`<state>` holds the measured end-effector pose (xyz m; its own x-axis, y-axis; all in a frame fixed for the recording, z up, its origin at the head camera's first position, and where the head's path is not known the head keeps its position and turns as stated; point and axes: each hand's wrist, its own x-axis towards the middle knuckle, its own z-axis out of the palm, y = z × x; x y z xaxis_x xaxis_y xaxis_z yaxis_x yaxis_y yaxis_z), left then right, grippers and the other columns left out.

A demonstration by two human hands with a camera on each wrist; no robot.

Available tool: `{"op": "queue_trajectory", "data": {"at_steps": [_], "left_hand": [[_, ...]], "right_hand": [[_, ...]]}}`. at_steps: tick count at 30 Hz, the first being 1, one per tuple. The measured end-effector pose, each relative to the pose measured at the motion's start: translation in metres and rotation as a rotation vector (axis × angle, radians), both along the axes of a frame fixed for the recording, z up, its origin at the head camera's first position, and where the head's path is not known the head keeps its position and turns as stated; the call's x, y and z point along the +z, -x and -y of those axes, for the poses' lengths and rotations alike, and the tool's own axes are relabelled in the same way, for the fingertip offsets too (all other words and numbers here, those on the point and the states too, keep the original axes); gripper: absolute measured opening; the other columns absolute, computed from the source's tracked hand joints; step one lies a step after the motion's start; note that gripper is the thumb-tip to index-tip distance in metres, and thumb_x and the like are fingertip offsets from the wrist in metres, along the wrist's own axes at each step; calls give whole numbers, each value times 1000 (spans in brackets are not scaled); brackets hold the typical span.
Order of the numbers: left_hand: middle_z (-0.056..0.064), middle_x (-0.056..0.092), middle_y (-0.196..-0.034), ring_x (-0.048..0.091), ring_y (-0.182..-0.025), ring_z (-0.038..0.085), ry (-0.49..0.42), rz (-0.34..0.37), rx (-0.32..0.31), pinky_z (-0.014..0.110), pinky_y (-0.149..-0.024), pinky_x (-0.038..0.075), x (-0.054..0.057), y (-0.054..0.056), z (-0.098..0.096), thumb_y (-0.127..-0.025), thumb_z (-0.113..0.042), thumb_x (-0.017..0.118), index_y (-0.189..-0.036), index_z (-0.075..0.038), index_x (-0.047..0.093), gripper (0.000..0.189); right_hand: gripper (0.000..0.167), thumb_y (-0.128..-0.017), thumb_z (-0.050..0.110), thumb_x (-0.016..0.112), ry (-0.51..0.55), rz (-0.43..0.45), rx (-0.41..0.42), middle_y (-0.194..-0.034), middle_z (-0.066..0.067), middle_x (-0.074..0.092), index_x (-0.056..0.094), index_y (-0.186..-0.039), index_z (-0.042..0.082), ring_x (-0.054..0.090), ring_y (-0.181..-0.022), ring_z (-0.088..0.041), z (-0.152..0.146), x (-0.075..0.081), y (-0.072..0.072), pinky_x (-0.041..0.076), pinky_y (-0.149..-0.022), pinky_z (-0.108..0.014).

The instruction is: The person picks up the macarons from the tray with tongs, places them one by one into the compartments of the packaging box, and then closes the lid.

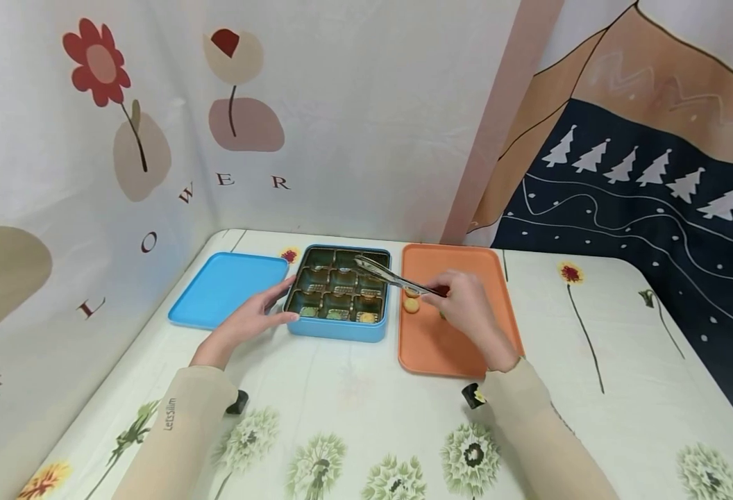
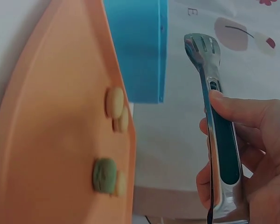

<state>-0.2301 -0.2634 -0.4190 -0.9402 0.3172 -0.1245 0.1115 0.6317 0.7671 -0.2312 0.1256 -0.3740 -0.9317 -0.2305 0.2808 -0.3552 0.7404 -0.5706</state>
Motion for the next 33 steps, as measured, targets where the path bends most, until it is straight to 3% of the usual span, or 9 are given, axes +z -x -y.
{"op": "queue_trajectory", "data": {"at_steps": [17, 26, 33], "left_hand": [[17, 10, -168, 13, -153, 46, -11, 3, -6, 64, -122, 16, -1, 1, 0, -97, -34, 65, -162, -15, 14, 85], [18, 10, -168, 14, -152, 46, -5, -4, -7, 63, -122, 16, -2, 1, 1, -96, -36, 66, -162, -15, 14, 86], [18, 10, -168, 14, -152, 46, -4, 4, 1, 64, -122, 16, -2, 1, 0, -97, -32, 66, -162, -18, 14, 84]], "right_hand": [[12, -82, 16, 82, -10, 73, 14, -84, -3, 69, 80, -91, 8, 59, -73, -16, 30, -14, 7, 45, -64, -25], [17, -84, 17, 81, 10, 95, 7, -91, -5, 68, 78, -97, 7, 57, -77, -18, 25, -15, 5, 45, -64, -26], [22, -83, 17, 81, 26, 54, -12, -95, -8, 70, 77, -102, 5, 58, -81, -20, 7, -13, 1, 46, -67, -28]]}}
